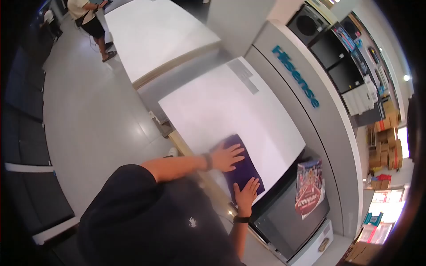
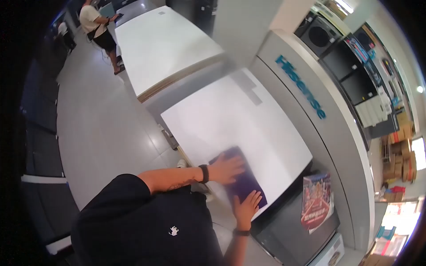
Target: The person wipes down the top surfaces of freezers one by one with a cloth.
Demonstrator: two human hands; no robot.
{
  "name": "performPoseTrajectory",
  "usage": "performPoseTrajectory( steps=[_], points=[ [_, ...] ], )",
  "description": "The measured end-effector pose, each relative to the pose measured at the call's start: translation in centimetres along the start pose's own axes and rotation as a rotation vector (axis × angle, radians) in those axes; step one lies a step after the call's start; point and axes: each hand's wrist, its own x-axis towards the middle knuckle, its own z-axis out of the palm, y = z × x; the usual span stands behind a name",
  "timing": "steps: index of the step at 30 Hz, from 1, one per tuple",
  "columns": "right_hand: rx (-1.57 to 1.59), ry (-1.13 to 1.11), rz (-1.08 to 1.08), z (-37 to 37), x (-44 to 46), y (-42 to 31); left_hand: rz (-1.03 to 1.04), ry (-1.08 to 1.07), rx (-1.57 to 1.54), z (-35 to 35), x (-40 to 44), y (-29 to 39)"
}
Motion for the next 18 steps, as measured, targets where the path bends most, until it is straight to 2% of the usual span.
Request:
performPoseTrajectory(
  steps=[2,5,6,9,14,15,18],
  points=[
    [-0.04,0.032,-0.064,0.4,2.4,-1.4,-0.02,0.091,-0.022,0.2,-0.2,-1.9],
    [-0.067,0.018,-0.132,-0.7,5.3,-4.6,-0.081,0.104,-0.017,-1.5,-1.3,-5.8],
    [-0.058,0.012,-0.162,-0.7,6.1,-5.8,-0.099,0.033,0.045,-2.8,-1.9,-7.1],
    [-0.072,0.018,-0.218,-1.1,8.1,-11.4,-0.143,0.182,-0.038,-5.6,-4.9,-12.0],
    [-0.146,0.138,-0.444,0.1,11.0,-20.5,-0.288,0.027,0.036,-11.7,-8.7,-19.9],
    [-0.154,0.07,-0.43,0.0,10.9,-22.6,-0.291,-0.006,0.032,-12.3,-9.3,-21.5],
    [-0.116,-0.071,-0.38,-0.8,9.6,-26.7,-0.248,0.078,0.008,-13.5,-11.6,-24.5]
  ],
)
